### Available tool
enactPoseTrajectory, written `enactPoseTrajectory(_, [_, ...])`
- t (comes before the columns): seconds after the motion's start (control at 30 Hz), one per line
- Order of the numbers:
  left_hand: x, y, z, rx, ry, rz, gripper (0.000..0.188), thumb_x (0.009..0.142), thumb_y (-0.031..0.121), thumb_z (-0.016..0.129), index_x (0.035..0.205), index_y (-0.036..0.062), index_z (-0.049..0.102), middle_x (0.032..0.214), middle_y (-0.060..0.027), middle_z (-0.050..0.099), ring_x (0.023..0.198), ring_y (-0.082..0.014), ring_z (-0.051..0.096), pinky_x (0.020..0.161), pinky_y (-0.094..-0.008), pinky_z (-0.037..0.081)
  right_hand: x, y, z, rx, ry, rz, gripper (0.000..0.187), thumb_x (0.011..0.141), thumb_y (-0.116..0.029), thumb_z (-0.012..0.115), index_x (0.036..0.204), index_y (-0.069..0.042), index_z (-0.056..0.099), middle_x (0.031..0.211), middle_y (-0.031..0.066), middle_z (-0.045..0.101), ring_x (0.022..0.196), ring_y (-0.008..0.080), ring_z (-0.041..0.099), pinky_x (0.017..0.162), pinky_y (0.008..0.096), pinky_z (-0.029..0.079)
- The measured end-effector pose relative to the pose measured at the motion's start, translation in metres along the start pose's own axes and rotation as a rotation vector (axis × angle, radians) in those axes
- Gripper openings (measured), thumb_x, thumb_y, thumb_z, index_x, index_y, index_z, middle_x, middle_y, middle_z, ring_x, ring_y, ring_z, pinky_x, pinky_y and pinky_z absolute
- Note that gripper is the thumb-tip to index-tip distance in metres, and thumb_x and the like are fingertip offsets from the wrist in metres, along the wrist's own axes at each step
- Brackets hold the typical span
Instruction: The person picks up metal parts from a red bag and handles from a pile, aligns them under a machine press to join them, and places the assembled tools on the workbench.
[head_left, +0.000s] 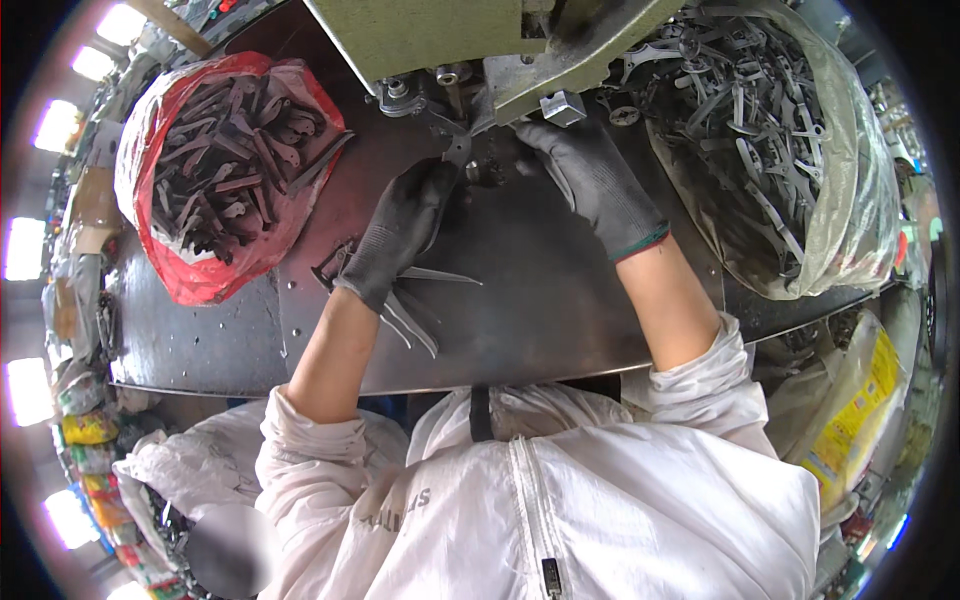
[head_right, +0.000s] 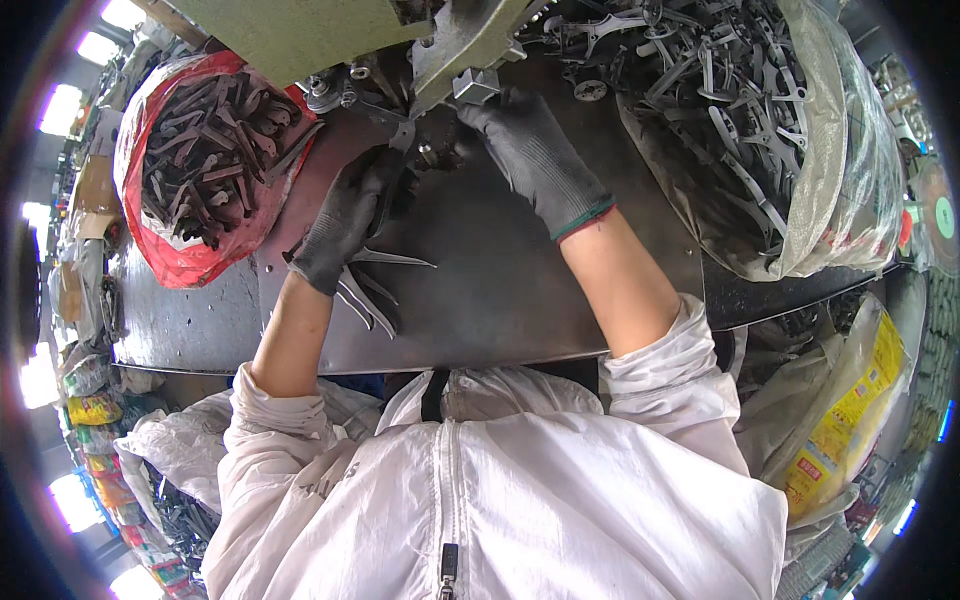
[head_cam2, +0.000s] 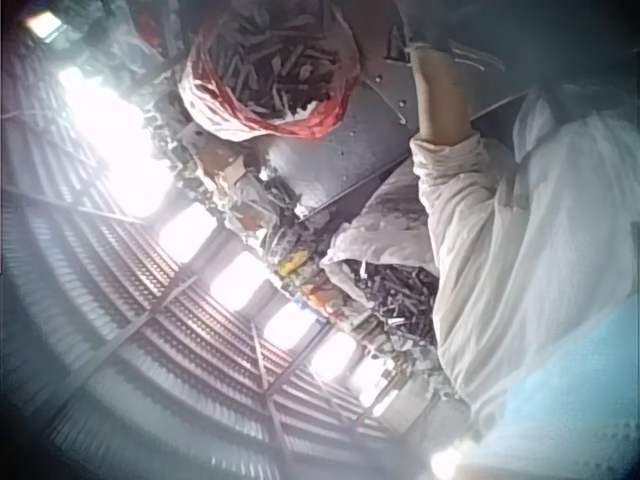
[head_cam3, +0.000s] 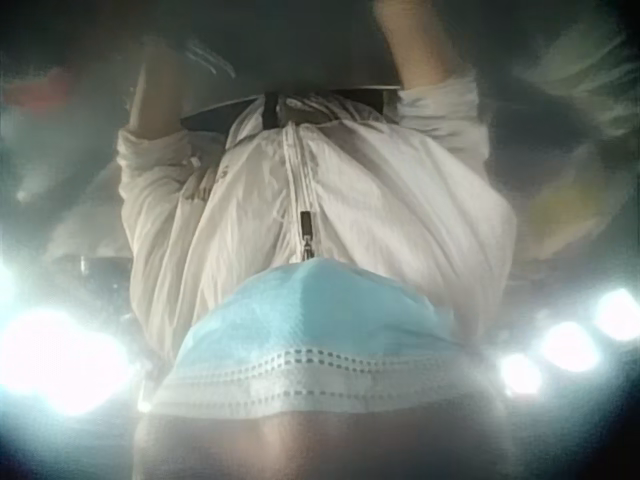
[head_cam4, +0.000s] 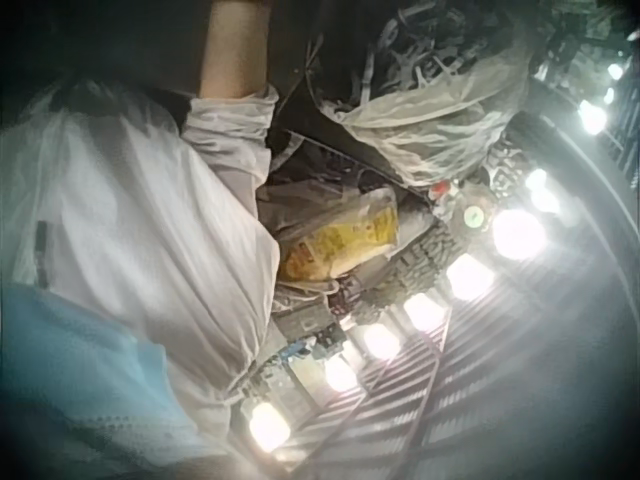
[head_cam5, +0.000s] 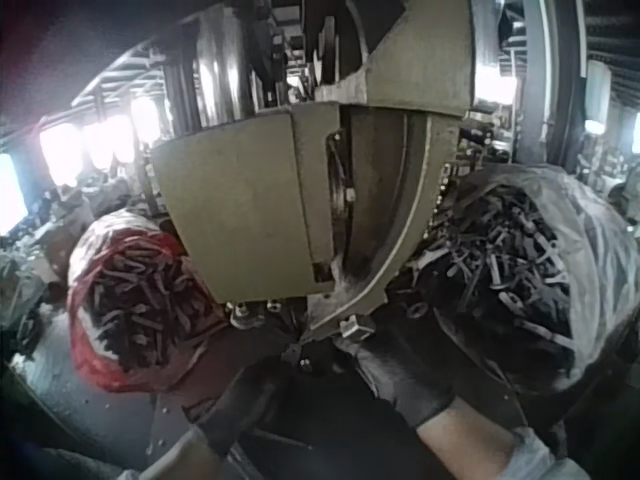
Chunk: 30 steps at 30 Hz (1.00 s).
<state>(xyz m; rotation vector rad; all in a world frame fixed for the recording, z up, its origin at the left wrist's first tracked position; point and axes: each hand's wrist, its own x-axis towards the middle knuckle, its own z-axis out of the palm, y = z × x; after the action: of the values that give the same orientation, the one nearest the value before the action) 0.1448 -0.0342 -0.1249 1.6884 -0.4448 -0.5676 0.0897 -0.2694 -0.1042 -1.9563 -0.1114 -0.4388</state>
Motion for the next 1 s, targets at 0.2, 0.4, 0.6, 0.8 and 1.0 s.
enactPoseTrajectory(0.2, [0.015, -0.012, -0.017, 0.218, -0.087, 0.32, 0.042, 0.11, 0.034, 0.051, 0.128, -0.0028, 0.062, 0.108, -0.0091, 0.071, 0.09, -0.0147, 0.068, 0.08, -0.0301, 0.056, -0.003, 0.0, 0.028, 0.719, -0.158, 0.541, 0.025, 0.1, -0.012, 0.066, 0.122, -0.002, 0.069, 0.107, 0.0072, 0.074, 0.092, 0.011, 0.069, 0.077, 0.0283, 0.055])
enactPoseTrajectory(0.4, [0.018, -0.007, -0.015, 0.004, -0.129, -0.176, 0.04, 0.11, 0.031, 0.049, 0.125, -0.0026, 0.064, 0.108, -0.0085, 0.07, 0.088, -0.0131, 0.068, 0.082, -0.0284, 0.056, -0.006, 0.007, 0.045, 0.445, -0.159, 0.499, 0.029, 0.094, -0.008, 0.063, 0.119, 0.006, 0.068, 0.102, 0.0124, 0.075, 0.086, 0.0147, 0.071, 0.077, 0.0305, 0.059])
enactPoseTrajectory(0.6, [0.044, -0.045, -0.092, 0.806, 0.34, 0.097, 0.033, 0.1, 0.017, 0.051, 0.125, -0.0011, 0.062, 0.105, -0.0232, 0.073, 0.093, -0.0371, 0.072, 0.083, -0.046, 0.057, -0.015, 0.027, 0.049, 0.411, -0.087, 0.548, 0.033, 0.093, -0.011, 0.066, 0.121, 0.007, 0.067, 0.104, 0.0138, 0.074, 0.087, 0.0159, 0.072, 0.078, 0.03, 0.058])
enactPoseTrajectory(0.8, [0.036, -0.08, -0.197, 1.252, 0.452, -0.153, 0.039, 0.096, 0.033, 0.058, 0.116, 0.0005, 0.066, 0.114, -0.0314, 0.07, 0.109, -0.047, 0.068, 0.094, -0.0543, 0.053, -0.011, 0.01, 0.053, 0.482, -0.094, 0.642, 0.041, 0.094, -0.016, 0.072, 0.126, 0.007, 0.062, 0.104, 0.0119, 0.073, 0.086, 0.0146, 0.07, 0.076, 0.0287, 0.058])
enactPoseTrajectory(1.0, [0.002, -0.067, -0.191, 0.956, 0.555, 0.345, 0.043, 0.099, 0.035, 0.061, 0.127, 0.0028, 0.066, 0.114, -0.0275, 0.071, 0.098, -0.0406, 0.073, 0.087, -0.0476, 0.057, -0.011, 0.002, 0.056, 0.499, -0.062, 0.602, 0.031, 0.095, -0.014, 0.071, 0.119, 0.004, 0.064, 0.098, 0.0081, 0.072, 0.08, 0.012, 0.068, 0.073, 0.0279, 0.057])
